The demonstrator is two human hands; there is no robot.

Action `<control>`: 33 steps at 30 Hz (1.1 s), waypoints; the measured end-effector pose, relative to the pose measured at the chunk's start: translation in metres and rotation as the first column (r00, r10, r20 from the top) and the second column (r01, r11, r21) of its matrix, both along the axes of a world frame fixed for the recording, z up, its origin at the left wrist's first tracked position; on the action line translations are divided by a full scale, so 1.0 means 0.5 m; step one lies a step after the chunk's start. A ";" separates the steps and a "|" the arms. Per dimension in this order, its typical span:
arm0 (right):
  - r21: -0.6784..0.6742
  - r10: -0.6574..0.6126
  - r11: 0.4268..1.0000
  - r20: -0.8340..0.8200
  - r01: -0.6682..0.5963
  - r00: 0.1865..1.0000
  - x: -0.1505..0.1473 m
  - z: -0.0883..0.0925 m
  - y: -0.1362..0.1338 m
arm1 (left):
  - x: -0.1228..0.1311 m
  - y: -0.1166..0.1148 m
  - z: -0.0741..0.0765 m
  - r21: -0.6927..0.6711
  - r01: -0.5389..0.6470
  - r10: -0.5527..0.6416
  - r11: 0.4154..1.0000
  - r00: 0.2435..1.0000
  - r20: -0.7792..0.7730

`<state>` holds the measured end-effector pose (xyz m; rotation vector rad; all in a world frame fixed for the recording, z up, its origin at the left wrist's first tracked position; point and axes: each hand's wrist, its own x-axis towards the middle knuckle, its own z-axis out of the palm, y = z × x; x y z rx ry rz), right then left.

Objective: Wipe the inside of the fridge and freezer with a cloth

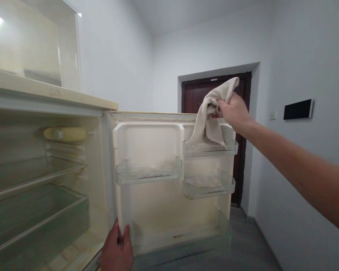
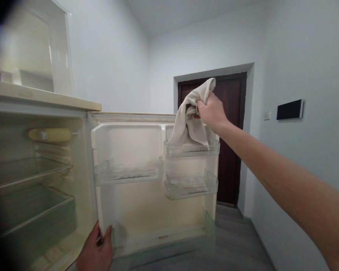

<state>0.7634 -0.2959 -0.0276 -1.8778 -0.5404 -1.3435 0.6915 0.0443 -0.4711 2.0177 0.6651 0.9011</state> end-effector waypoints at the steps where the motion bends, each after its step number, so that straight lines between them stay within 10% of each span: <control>1: -0.103 -0.078 0.992 0.002 0.078 0.997 0.010 -0.011 0.010 | 0.000 0.000 -0.001 0.006 -0.002 0.002 1.000 1.000 -0.003; 7: -0.512 -0.130 0.853 -0.023 0.100 0.991 0.007 -0.051 0.082 | 0.000 -0.003 0.001 0.018 -0.028 0.028 0.999 0.999 -0.022; 19: -0.660 -0.113 0.739 -0.319 -0.135 0.941 0.018 -0.087 0.106 | 0.000 -0.001 0.010 -0.054 -0.019 0.013 0.998 0.994 -0.105; 33: -0.851 -0.279 0.441 -0.431 -0.284 0.858 0.011 -0.057 -0.001 | -0.014 0.009 0.016 -0.010 -0.013 0.012 1.000 0.995 -0.099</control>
